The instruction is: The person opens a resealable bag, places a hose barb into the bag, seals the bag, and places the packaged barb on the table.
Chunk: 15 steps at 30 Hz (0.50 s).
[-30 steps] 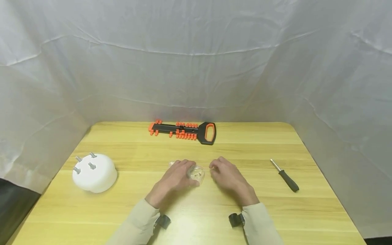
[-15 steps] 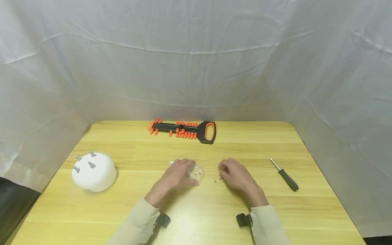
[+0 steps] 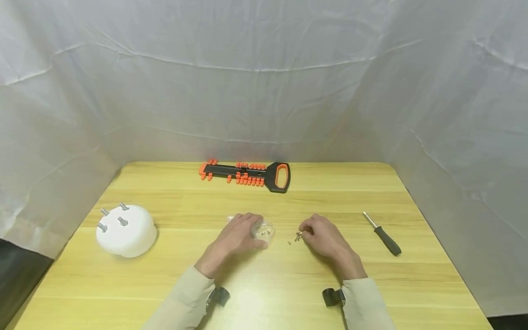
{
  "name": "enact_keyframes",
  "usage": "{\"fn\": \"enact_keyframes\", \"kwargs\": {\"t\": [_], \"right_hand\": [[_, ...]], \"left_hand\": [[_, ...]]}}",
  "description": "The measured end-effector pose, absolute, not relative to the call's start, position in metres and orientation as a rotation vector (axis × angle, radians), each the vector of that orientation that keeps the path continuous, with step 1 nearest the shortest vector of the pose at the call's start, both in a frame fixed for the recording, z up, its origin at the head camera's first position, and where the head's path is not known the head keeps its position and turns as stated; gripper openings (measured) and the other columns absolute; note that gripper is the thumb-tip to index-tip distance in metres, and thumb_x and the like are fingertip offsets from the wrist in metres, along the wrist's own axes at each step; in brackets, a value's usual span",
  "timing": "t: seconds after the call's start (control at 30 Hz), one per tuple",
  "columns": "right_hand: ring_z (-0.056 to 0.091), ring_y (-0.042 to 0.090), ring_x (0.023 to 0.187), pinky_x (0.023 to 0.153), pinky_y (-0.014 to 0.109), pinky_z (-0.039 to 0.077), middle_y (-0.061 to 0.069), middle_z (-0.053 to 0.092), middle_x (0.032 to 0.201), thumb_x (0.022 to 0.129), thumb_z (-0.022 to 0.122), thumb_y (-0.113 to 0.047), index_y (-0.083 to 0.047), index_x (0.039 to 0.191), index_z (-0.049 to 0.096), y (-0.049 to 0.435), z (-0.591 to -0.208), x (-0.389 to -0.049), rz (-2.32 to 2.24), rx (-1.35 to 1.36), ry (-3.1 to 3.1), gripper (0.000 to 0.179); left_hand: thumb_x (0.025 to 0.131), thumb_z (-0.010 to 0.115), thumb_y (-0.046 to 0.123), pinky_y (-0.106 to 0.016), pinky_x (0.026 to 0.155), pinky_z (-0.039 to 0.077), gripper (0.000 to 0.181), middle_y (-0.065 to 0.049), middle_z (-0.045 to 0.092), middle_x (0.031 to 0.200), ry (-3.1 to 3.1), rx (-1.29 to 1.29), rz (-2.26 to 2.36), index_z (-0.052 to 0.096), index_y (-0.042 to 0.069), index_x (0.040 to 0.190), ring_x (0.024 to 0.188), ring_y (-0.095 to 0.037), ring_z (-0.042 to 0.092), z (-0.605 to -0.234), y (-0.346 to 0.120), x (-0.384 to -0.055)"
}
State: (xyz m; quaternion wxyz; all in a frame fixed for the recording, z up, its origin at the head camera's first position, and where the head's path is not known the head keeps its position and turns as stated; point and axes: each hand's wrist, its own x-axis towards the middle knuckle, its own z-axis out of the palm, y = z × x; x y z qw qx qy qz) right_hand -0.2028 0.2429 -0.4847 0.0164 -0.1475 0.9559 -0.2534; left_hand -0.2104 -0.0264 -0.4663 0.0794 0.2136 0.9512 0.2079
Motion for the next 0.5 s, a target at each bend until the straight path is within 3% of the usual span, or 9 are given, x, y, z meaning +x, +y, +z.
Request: {"fn": "enact_keyframes", "kwargs": {"t": [0.5], "right_hand": [[0.054,0.008,0.076,0.072,0.03,0.049,-0.006,0.059,0.082,0.088,0.071,-0.023,-0.016,0.087,0.071,0.2377,-0.4842,-0.203,-0.725,-0.429,3.028,0.007]], "left_hand": [[0.076,0.077,0.048,-0.047,0.109,0.039,0.077,-0.005,0.053,0.141,2.848,0.651,0.637,0.049,0.017,0.141,0.128,-0.029,0.048,-0.4671,-0.0272,-0.2104]]}}
